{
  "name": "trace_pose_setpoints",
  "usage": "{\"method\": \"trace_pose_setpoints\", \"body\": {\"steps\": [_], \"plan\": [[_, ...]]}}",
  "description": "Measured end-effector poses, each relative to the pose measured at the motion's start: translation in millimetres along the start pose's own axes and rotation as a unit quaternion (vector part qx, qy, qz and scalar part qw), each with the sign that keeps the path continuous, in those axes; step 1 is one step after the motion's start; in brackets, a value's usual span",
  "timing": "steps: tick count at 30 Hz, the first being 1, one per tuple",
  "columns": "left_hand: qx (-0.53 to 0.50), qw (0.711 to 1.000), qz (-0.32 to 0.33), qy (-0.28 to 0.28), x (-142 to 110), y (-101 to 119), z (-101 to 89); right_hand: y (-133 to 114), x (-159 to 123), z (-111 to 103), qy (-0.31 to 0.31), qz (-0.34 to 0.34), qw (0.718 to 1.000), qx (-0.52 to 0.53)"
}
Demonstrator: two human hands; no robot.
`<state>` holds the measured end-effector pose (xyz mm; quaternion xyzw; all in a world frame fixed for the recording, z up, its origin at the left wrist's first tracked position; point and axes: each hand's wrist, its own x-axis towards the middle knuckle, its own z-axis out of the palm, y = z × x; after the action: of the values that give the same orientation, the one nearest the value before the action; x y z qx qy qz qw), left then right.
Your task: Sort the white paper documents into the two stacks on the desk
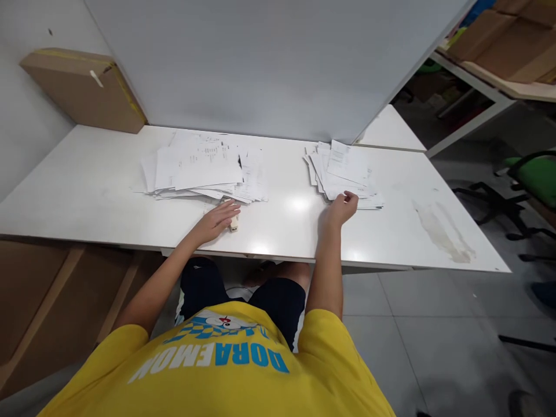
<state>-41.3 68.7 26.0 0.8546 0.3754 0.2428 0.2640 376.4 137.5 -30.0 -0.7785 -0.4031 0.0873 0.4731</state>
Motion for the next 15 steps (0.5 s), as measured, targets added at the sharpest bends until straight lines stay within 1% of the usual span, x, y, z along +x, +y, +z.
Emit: {"method": "trace_pose_setpoints", "body": {"steps": [2, 3, 4, 6, 8, 9, 10, 11, 13, 15], "plan": [[0.0, 1.0, 0.003, 0.004, -1, 1, -0.5, -1, 7, 3, 0.069, -0.005, 0.997, -0.041], [0.002, 1.0, 0.003, 0.006, -2, 2, -0.8, -3, 12, 5, 0.09, -0.015, 0.994, -0.061], [0.005, 1.0, 0.002, 0.007, -2, 2, -1.2, -7, 20, 7, 0.077, -0.043, 0.992, -0.088], [0.011, 1.0, -0.001, 0.004, -2, 1, -1.9, -13, 36, 12, 0.018, -0.087, 0.984, -0.152], [0.012, 1.0, -0.003, 0.001, -2, -1, -2.5, -16, 49, 16, -0.056, -0.086, 0.973, -0.207], [0.01, 1.0, -0.001, 0.004, -1, -1, -2.7, -16, 53, 18, -0.08, -0.079, 0.968, -0.225], [0.006, 1.0, 0.001, 0.008, 0, -2, -2.8, -15, 54, 19, -0.089, -0.076, 0.965, -0.237], [0.003, 1.0, 0.004, 0.014, 1, -3, -2.8, -13, 54, 20, -0.084, -0.08, 0.963, -0.242], [-0.002, 1.0, 0.007, 0.022, 3, -3, -2.8, -10, 49, 21, -0.05, -0.1, 0.964, -0.24], [-0.003, 1.0, 0.004, 0.02, 3, -2, -2.8, -10, 42, 20, -0.018, -0.105, 0.967, -0.232]]}}
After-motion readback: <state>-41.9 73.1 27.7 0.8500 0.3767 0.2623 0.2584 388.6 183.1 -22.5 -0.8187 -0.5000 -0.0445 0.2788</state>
